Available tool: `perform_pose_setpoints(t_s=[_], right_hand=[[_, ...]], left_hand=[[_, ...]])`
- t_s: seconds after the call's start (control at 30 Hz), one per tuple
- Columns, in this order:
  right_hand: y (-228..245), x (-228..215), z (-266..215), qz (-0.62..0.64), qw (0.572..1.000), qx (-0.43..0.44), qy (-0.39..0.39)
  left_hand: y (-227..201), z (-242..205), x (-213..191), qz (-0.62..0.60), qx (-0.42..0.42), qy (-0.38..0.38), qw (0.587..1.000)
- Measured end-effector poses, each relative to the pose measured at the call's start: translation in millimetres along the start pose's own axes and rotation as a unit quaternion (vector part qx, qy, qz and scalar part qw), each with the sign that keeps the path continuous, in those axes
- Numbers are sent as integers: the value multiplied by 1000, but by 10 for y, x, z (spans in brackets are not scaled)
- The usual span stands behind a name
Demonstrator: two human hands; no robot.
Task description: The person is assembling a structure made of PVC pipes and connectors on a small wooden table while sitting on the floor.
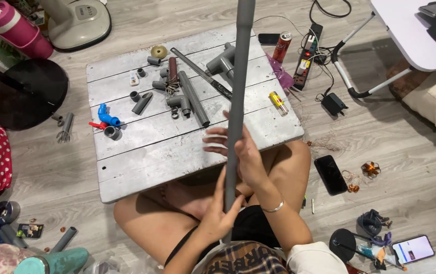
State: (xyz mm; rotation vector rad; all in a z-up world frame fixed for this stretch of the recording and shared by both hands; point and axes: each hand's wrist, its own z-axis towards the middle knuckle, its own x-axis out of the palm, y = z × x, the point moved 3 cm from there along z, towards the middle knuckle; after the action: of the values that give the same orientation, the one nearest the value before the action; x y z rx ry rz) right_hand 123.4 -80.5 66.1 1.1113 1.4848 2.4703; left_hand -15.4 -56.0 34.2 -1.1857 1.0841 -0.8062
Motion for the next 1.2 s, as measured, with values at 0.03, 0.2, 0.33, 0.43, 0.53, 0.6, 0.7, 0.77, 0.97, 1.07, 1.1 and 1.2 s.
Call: perform_pose_setpoints(t_s=[0.03, 0.2, 0.33, 0.43, 0.53, 0.6, 0.7, 0.77, 0.97, 1.07, 1.1, 1.2], right_hand=[[51, 26, -2, 0, 1000, 1, 1], [292, 140, -60, -46, 999, 2, -15], [244, 170, -151, -32, 999, -22, -29], [285, 157, -179, 24, 998, -12, -48], [513, 85, -165, -44, 994, -81, -60], [724, -17, -156, 20, 993, -62, -100], [1089, -246, -61, -10, 979, -189, 74], [1246, -157, -124, -5, 977, -197, 86], [1503, -145, -240, 5, 958, -227, 173], [1592, -311, -230, 4, 953, -233, 191], [1614, -368, -214, 27, 955, -220, 199], [1617, -360, -202, 182, 922, -214, 266]], left_hand=[[169, -43, 75, 0, 0, -2, 1000], [514, -190, 247, 19, 75, -53, 996], [371, -203, 199, 21, 94, -48, 994], [475, -236, 258, 54, 66, -22, 996], [600, -272, 312, 141, 133, -7, 981], [773, -291, 345, 185, 67, 47, 979], [1025, -366, 314, 245, 117, 21, 962], [1072, -412, 276, 212, 81, 25, 974], [1410, -467, 234, 30, -119, 77, 989], [1830, -466, 268, -189, -166, 124, 960], [1997, -467, 294, -316, -167, 149, 922], [1850, -485, 279, -462, -228, 160, 842]])
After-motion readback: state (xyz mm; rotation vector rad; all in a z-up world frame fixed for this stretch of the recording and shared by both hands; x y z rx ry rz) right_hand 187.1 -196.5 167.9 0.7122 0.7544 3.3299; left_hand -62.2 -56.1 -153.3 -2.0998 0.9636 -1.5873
